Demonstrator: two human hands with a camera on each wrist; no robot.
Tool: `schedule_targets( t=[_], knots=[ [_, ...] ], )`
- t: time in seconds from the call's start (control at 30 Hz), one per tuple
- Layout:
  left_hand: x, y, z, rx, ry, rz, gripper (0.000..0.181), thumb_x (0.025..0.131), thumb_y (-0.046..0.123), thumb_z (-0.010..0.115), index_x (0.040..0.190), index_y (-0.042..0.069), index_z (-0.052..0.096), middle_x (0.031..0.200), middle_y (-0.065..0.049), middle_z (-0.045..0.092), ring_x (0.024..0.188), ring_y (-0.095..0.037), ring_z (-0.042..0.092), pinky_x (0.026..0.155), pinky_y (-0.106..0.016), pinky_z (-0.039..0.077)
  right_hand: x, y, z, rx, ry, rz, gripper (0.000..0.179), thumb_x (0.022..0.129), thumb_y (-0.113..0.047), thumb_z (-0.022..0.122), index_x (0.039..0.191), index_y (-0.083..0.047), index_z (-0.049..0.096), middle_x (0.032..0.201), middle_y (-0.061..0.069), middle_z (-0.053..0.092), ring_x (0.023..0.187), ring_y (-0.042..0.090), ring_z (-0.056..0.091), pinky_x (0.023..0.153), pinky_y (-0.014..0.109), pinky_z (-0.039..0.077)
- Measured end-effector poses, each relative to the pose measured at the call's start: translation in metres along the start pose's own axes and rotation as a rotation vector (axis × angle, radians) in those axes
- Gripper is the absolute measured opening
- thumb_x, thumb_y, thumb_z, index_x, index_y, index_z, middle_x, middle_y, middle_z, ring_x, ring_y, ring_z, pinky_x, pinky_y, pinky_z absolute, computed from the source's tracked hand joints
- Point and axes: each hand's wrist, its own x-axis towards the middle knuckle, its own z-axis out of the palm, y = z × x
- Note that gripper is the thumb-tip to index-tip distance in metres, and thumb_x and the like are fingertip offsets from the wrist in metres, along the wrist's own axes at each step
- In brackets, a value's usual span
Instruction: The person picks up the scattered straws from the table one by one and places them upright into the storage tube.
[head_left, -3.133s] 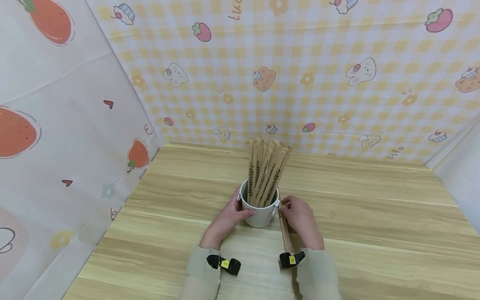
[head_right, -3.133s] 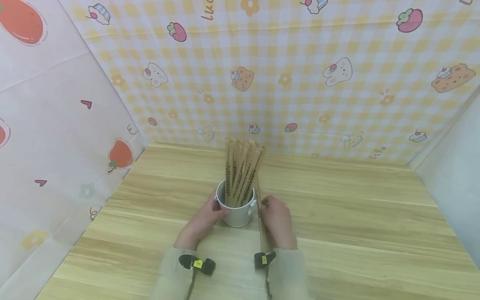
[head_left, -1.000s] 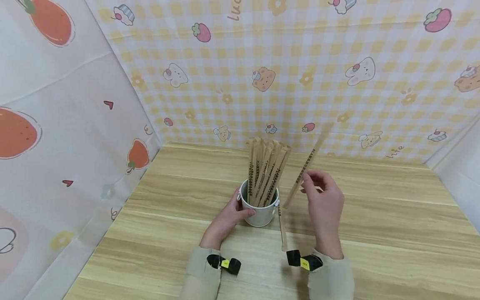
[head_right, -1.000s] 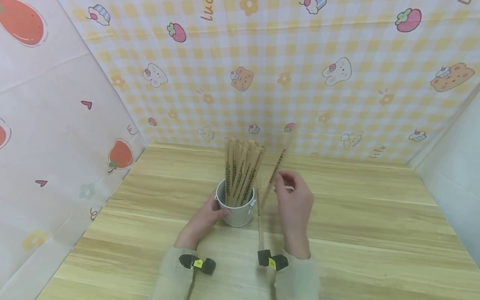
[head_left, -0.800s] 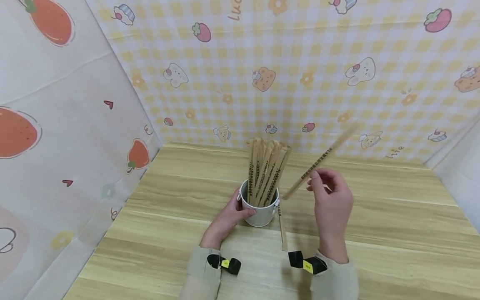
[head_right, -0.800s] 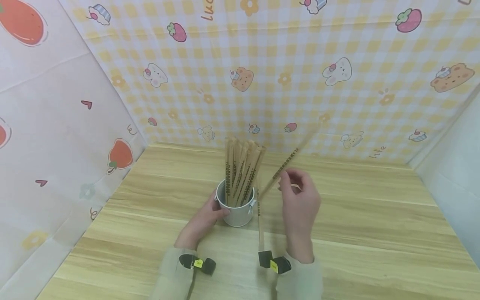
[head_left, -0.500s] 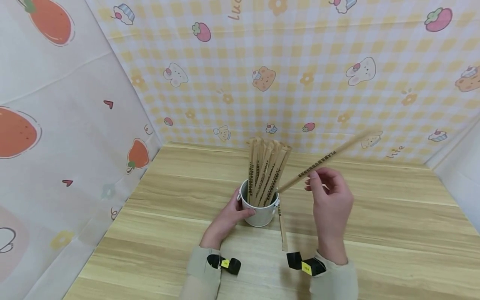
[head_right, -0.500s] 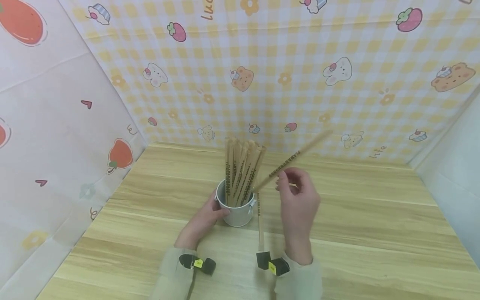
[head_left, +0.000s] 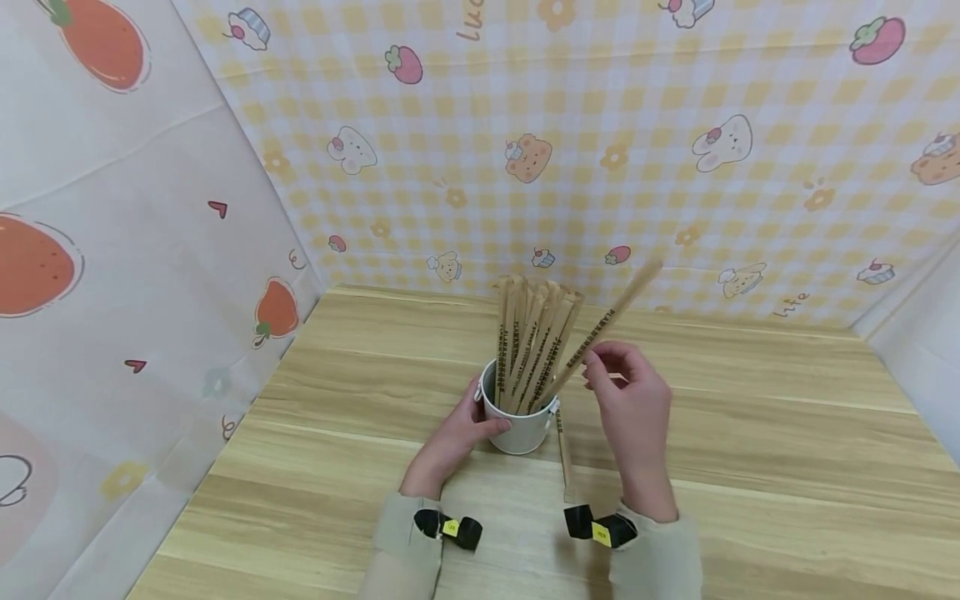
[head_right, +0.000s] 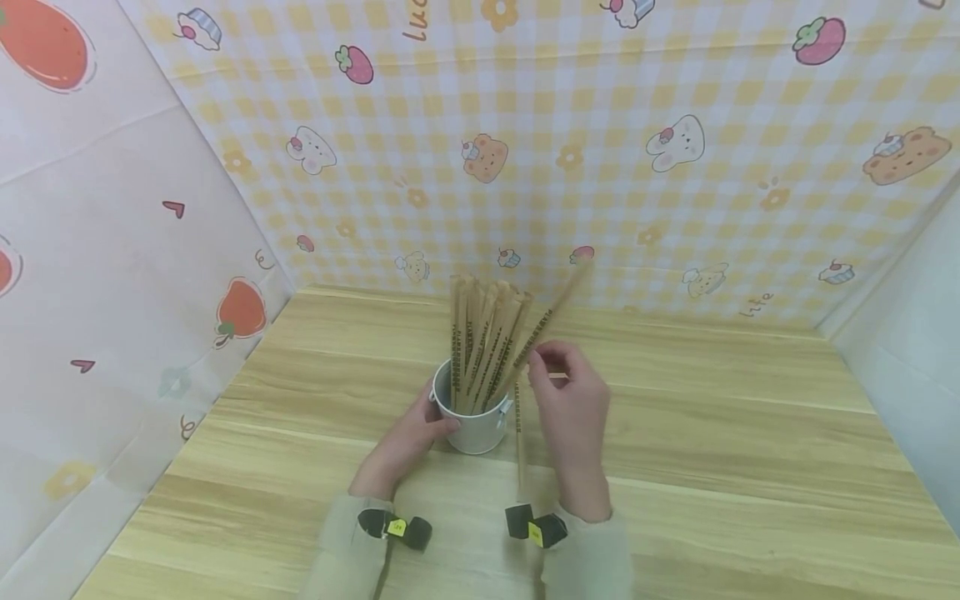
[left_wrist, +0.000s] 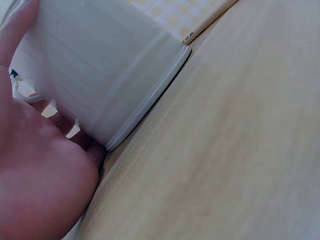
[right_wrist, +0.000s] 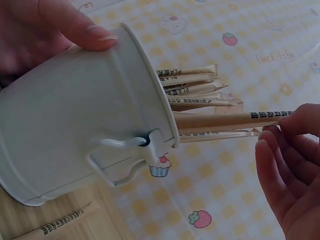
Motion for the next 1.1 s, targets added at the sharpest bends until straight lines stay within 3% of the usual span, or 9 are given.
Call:
schedule_targets(
  t=[0.37,0.6,0.93,1.1],
  knots=[
    [-0.001,0.002,0.002,-0.010,0.001,-0.006,0.086,0.073,0.019,0.071,0.139,0.034,0.018,0.141,-0.003,0.027,0.128,-0.019,0.028,0.104,-0.037,0.021,-0.001,0.009,0.006,-0.203,-0.134,0.030,0.010,0.082,-0.025,0.062,0.089,-0.017,0.063,0.079,-0.007,0.063,0.068,0.006,0.058,0.056,0.024,0.049],
    [-0.001,0.002,0.002,-0.009,-0.004,-0.003,0.086,0.073,0.021,0.071,0.139,0.035,0.018,0.142,-0.001,0.027,0.128,-0.018,0.027,0.104,-0.036,0.021,0.000,0.013,0.009,-0.296,-0.218,0.040,0.011,0.082,-0.023,0.063,0.088,-0.015,0.064,0.077,-0.003,0.062,0.072,0.009,0.055,0.060,0.028,0.047],
    [0.000,0.003,0.001,0.004,0.003,-0.026,0.085,0.075,0.018,0.070,0.140,0.035,0.017,0.143,-0.001,0.026,0.128,-0.017,0.026,0.105,-0.036,0.019,-0.001,0.016,0.012,-0.338,-0.264,0.026,0.012,0.081,-0.021,0.064,0.087,-0.011,0.065,0.077,-0.001,0.060,0.072,0.013,0.053,0.061,0.029,0.043],
    [-0.003,0.012,0.003,0.012,-0.009,-0.029,0.086,0.077,0.016,0.068,0.142,0.030,0.014,0.144,-0.003,0.023,0.129,-0.019,0.024,0.105,-0.036,0.018,-0.001,0.017,0.014,-0.342,-0.288,0.033,0.013,0.081,-0.022,0.063,0.088,-0.011,0.065,0.078,0.000,0.059,0.073,0.014,0.053,0.063,0.029,0.043]
  ],
)
